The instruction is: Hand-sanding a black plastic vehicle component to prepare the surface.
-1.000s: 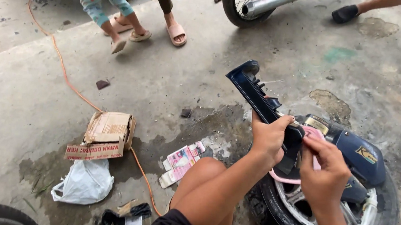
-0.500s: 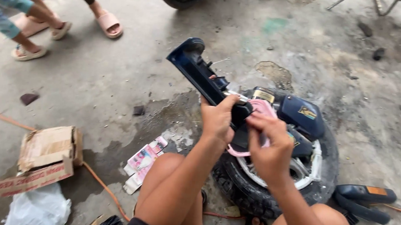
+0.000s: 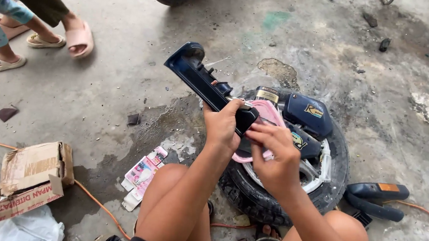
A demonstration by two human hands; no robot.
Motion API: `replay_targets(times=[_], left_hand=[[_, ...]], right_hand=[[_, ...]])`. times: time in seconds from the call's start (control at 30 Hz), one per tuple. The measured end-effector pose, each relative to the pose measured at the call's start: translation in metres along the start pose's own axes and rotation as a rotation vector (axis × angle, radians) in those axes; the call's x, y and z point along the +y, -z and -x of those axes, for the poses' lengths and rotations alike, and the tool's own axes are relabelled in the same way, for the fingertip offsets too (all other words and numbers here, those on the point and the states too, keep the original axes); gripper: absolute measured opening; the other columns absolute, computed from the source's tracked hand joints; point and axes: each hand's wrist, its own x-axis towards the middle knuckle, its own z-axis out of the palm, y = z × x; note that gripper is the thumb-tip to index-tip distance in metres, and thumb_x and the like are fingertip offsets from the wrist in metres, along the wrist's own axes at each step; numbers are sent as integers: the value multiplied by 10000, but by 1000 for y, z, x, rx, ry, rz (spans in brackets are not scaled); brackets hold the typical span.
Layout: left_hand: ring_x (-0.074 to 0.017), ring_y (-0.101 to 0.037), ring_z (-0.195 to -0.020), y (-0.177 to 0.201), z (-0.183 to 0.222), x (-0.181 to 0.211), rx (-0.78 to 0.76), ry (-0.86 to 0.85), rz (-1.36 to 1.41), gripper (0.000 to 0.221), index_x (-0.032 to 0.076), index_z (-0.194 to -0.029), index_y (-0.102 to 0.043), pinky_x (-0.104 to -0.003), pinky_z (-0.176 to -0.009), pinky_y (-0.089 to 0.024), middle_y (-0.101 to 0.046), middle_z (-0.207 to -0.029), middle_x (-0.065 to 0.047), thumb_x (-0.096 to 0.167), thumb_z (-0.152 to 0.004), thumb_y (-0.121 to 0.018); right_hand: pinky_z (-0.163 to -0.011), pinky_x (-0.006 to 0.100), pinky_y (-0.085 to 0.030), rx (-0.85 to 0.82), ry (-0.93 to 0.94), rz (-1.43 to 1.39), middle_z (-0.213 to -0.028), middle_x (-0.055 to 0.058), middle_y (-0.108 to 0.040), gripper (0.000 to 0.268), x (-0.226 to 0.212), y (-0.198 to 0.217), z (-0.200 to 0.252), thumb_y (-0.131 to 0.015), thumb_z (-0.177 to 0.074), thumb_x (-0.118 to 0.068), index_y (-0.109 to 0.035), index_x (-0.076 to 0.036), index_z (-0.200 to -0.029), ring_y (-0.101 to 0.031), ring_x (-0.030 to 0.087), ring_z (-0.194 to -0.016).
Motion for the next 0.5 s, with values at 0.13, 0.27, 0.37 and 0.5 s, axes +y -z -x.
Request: replay_targets(times=[0.13,0.27,0.37,0.5], left_hand=[[-177,-643,-758,5,5,2,-5,7,-25,737,165,-1279,-614,-304,-695,-547,-574,-824,-57,-117,-617,-775],[-188,-635,-770,-2,0,11,7,3,-37,641,123,-1216,-603,-345,-696,-541,-576,-825,-62,-98,-641,-784],[-195,-616,-763,1,4,11,30,40,-51,598,96,-1145,-593,-377,-692,-532,-582,-822,-74,-92,-617,-805],[-231,-642,-717,9,-16,-5,18,27,-25,679,123,-1252,-601,-391,-624,-553,-563,-799,-76,-105,-639,-782]], right_hand=[[-835,380,-575,41,-41,16,-992,66,-784,186,19,1,-2,-757,-893,19,-809,-147,-957,-730,303,-943],[-847,406,-561,0,15,-6,-967,71,-786,205,24,-3,-8,-743,-863,21,-809,-161,-932,-733,315,-923],[-813,397,-563,13,-26,8,-928,63,-784,189,27,-2,-2,-749,-872,18,-800,-156,-924,-730,301,-888],[-890,409,-557,-21,16,-27,-1008,65,-796,220,25,-5,1,-752,-846,14,-818,-169,-948,-735,318,-979]])
